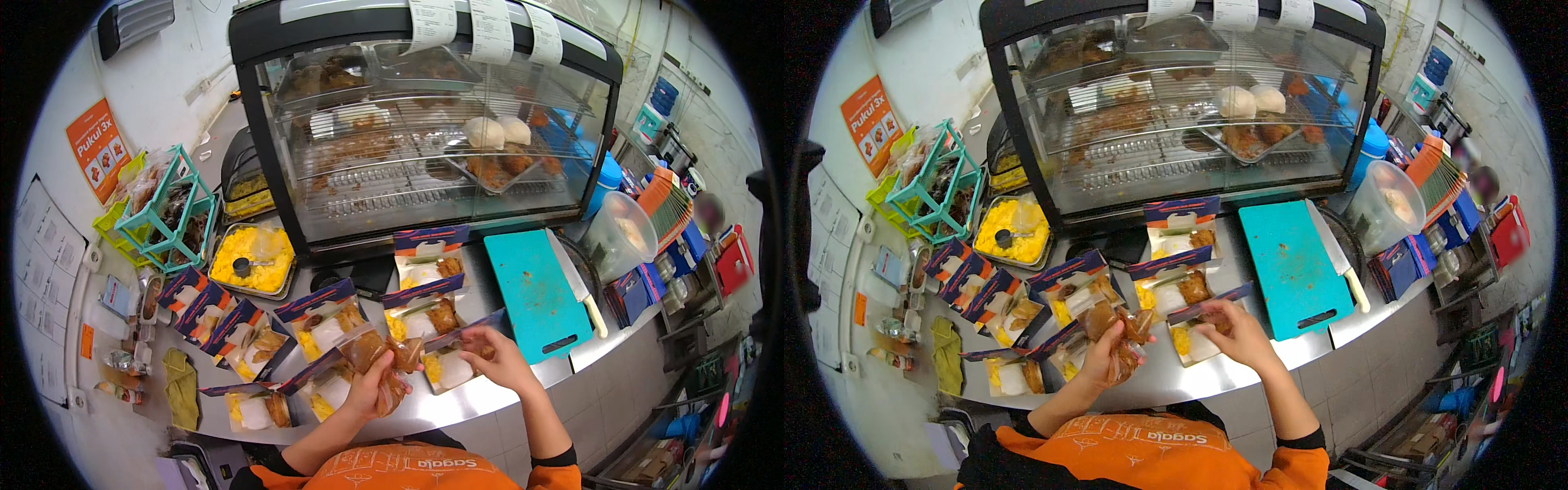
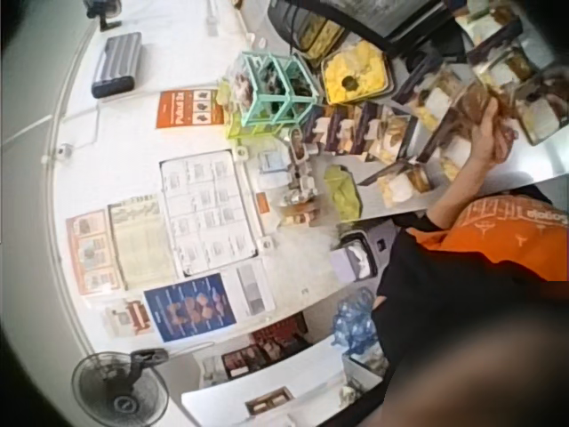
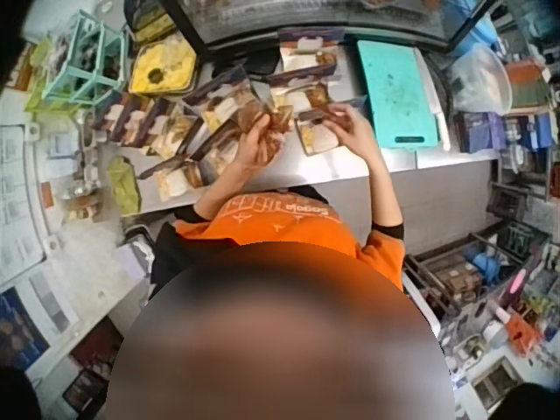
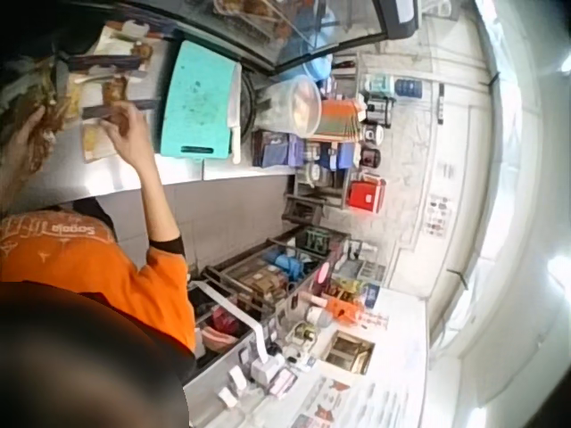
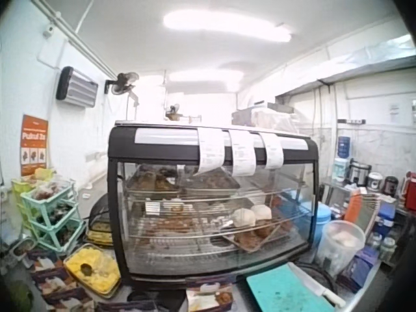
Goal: The person assembles meal boxes by cutting fried chicken on a cutting board, placing the pieces into paper containers, adding lettuce and yellow rice, and closing the boxes. The person handles multiple boxes sequentially and uses a knife, tongs, and a spoon during the process.
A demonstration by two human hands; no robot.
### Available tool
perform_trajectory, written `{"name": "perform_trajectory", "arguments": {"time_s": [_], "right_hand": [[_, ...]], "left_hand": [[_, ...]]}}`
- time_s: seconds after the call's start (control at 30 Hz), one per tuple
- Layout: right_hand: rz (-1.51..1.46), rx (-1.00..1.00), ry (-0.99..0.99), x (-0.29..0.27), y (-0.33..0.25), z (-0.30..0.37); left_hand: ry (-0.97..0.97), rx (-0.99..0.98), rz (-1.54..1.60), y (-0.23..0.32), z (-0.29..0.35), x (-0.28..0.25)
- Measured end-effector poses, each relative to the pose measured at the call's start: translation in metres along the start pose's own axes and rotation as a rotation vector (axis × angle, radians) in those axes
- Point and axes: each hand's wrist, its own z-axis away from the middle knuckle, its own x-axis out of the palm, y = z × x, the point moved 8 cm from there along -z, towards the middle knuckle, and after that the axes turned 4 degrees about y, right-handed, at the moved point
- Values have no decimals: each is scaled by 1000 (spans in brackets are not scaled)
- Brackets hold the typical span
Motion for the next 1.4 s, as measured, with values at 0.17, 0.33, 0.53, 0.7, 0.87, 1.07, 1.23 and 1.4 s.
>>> {"name": "perform_trajectory", "arguments": {"time_s": [0.17, 0.33, 0.53, 0.7, 0.87, 1.07, 1.23, 1.4], "right_hand": [[-250, 25, -530, 40, -52, -20], [-13, -126, -327, 9, -50, -60], [919, -499, -168, 46, -47, -109], [-16, -291, -417, 68, -70, -90], [18, -267, -470, 46, -89, -97], [451, -465, -45, -2, -52, -191], [402, -403, -104, 20, -32, -185], [121, -103, -19, 18, -44, -129]], "left_hand": [[1, -97, -181, -28, -6, 19], [182, 38, -116, -16, -8, -1], [153, -48, -261, -8, -6, -21], [79, -69, -478, -15, -13, -15], [1, -271, -418, -17, 0, -14], [338, 264, 58, 119, 50, -49], [694, 881, -155, 352, 118, -119], [944, 1396, -439, 604, 102, -195]]}}
